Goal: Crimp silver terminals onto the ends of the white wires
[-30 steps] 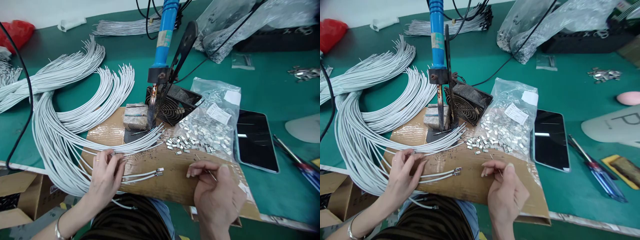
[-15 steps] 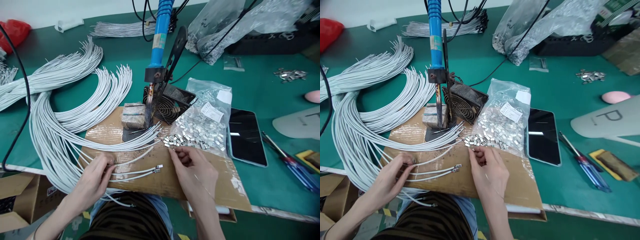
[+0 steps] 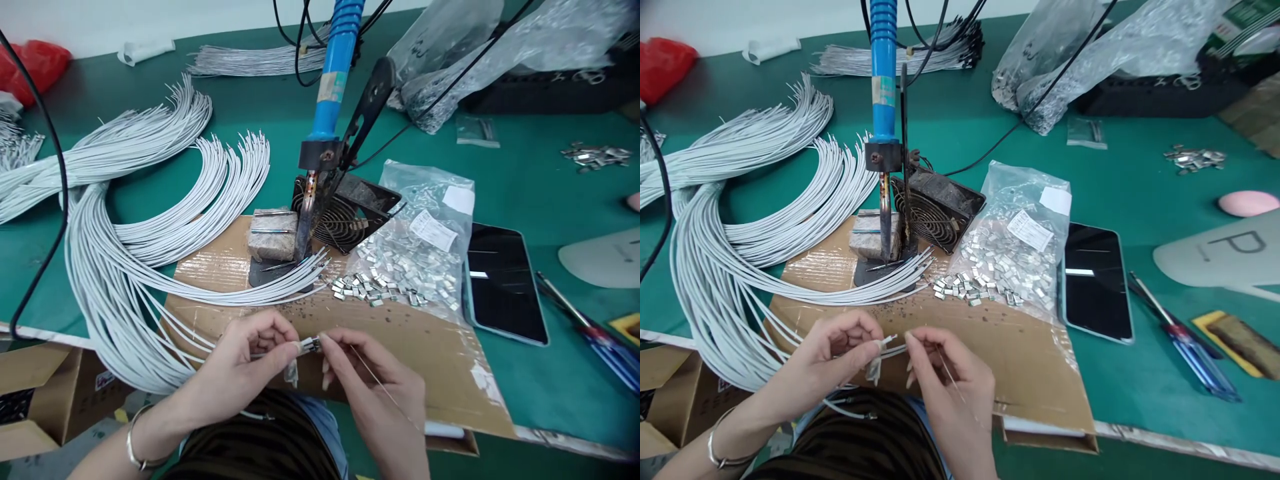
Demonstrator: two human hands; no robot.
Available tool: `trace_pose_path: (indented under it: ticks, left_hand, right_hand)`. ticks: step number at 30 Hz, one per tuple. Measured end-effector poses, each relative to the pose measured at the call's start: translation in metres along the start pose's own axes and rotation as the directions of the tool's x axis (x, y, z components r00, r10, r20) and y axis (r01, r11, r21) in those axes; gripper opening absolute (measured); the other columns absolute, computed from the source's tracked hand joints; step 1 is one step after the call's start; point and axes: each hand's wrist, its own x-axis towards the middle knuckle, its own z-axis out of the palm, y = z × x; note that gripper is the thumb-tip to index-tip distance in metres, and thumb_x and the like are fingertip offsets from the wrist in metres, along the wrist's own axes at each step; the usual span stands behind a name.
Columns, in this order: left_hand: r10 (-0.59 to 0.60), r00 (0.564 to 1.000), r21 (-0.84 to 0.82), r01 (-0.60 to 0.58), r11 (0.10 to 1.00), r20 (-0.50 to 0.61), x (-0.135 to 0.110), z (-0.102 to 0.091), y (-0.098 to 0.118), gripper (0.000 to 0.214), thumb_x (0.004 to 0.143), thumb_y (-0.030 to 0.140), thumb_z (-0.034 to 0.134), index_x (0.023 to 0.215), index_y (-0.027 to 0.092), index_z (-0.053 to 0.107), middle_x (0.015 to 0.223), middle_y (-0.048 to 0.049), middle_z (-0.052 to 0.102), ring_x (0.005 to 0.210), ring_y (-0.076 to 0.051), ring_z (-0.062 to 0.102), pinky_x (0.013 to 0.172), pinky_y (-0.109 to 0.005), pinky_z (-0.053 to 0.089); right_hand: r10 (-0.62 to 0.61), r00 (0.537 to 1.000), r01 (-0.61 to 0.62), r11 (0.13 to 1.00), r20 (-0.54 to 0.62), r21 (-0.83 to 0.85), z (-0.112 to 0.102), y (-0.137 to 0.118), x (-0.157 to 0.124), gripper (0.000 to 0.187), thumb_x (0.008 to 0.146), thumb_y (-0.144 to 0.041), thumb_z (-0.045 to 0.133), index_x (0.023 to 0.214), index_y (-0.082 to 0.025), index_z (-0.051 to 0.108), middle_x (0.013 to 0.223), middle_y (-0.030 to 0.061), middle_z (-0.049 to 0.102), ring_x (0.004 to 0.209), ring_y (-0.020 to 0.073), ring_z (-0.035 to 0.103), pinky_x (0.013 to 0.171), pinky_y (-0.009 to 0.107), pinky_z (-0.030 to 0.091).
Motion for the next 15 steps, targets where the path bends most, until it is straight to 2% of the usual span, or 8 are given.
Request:
trace_pose_path:
  ticks: [8, 15]
  left_hand:
    - [0.002, 1.000, -0.164, -0.005, 0.986, -0.020, 0.001, 0.001, -0.002, 0.025, 0.095, 0.040, 0.073, 0.088, 0.016, 0.070, 0.069, 0.0031, 0.059, 0.061, -0.009, 0.043, 0.057, -0.021, 0.034]
    - [-0.003, 0.999, -0.151, -0.003, 0.988, -0.041, 0.000, 0.003, -0.002, 0.027, 0.093, 0.042, 0.075, 0.087, 0.015, 0.071, 0.070, 0.0017, 0.061, 0.064, -0.010, 0.047, 0.059, -0.021, 0.036]
  right_hand:
    - [-0.045, 0.996, 0.034, 0.990, 0.077, 0.138, 0.007, -0.022, -0.005, 0.008, 0.086, -0.028, 0.080, 0.089, -0.028, 0.087, 0.065, -0.0015, 0.063, 0.050, 0.0098, 0.054, 0.045, 0.021, 0.042]
    - [-0.057, 0.996, 0.047, 0.989, 0.066, 0.137, 0.009, -0.024, -0.007, 0.008, 0.085, -0.027, 0.081, 0.090, -0.027, 0.087, 0.067, -0.0004, 0.065, 0.050, 0.0106, 0.054, 0.045, 0.022, 0.043]
